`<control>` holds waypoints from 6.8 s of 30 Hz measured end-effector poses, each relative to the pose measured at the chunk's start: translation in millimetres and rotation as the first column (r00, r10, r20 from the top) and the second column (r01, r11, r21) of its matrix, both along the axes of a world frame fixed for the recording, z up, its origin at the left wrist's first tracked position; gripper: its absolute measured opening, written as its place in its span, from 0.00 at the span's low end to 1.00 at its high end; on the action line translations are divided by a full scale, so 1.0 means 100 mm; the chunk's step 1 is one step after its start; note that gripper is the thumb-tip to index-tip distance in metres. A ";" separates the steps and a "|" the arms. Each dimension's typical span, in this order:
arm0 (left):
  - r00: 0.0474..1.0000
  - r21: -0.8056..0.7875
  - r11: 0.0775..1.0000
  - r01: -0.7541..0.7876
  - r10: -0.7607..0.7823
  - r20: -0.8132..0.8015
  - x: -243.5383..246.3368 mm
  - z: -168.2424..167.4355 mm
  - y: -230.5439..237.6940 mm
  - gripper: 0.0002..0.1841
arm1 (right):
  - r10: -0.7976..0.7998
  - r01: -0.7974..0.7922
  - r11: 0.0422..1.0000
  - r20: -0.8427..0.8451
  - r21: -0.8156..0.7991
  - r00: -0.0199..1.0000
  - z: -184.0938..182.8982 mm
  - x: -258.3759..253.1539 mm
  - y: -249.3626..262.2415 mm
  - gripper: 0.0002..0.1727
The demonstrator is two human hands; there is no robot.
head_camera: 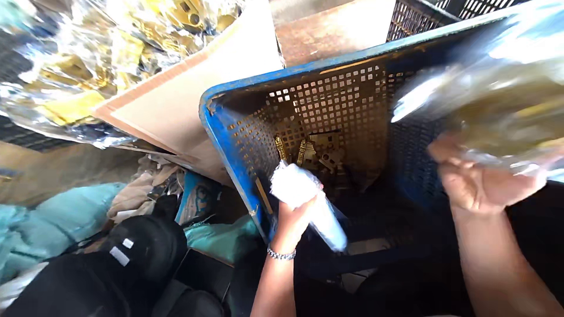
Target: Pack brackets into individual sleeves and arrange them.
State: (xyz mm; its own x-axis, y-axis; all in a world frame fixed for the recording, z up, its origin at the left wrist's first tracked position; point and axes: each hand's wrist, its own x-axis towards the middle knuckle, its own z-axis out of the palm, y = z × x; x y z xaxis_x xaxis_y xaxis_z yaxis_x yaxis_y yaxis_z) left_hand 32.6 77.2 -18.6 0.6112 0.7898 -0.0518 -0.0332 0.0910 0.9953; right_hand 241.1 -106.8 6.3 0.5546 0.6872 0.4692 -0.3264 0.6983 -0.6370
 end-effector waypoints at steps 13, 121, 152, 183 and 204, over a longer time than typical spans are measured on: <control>0.964 -0.130 0.978 0.162 -0.185 -0.190 0.11 0.07 -0.09 0.16 | 0.292 -0.114 0.525 0.053 -0.843 0.955 -0.39 -0.67 0.35 0.09; 0.955 0.382 0.891 0.245 -0.152 -0.256 0.02 -0.30 -0.06 0.17 | 0.349 -0.327 0.503 -0.159 -0.800 0.924 -0.54 -0.70 0.19 0.06; 0.978 0.221 0.957 0.189 -0.163 -0.130 -0.19 -0.12 0.15 0.16 | 0.458 -0.320 0.637 0.011 -0.701 0.889 -0.68 -0.25 0.76 0.13; 0.998 -0.126 0.990 -0.065 0.062 -0.026 0.11 0.03 -0.13 0.15 | 0.186 0.335 0.578 0.519 -0.745 0.834 -0.36 -0.62 0.55 0.25; 0.975 0.003 0.977 0.213 -0.212 0.067 0.02 -0.05 -0.22 0.18 | -0.110 0.290 0.506 0.273 -0.812 0.956 -0.36 -0.61 0.52 0.21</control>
State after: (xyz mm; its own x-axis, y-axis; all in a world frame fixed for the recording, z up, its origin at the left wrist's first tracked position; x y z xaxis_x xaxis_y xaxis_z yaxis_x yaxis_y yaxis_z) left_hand 34.4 55.5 -23.6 0.7672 0.6413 -0.0085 -0.0785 0.1071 0.9911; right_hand 180.6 -54.8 -29.5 0.7068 0.6880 -0.1646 -0.0780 -0.1554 -0.9848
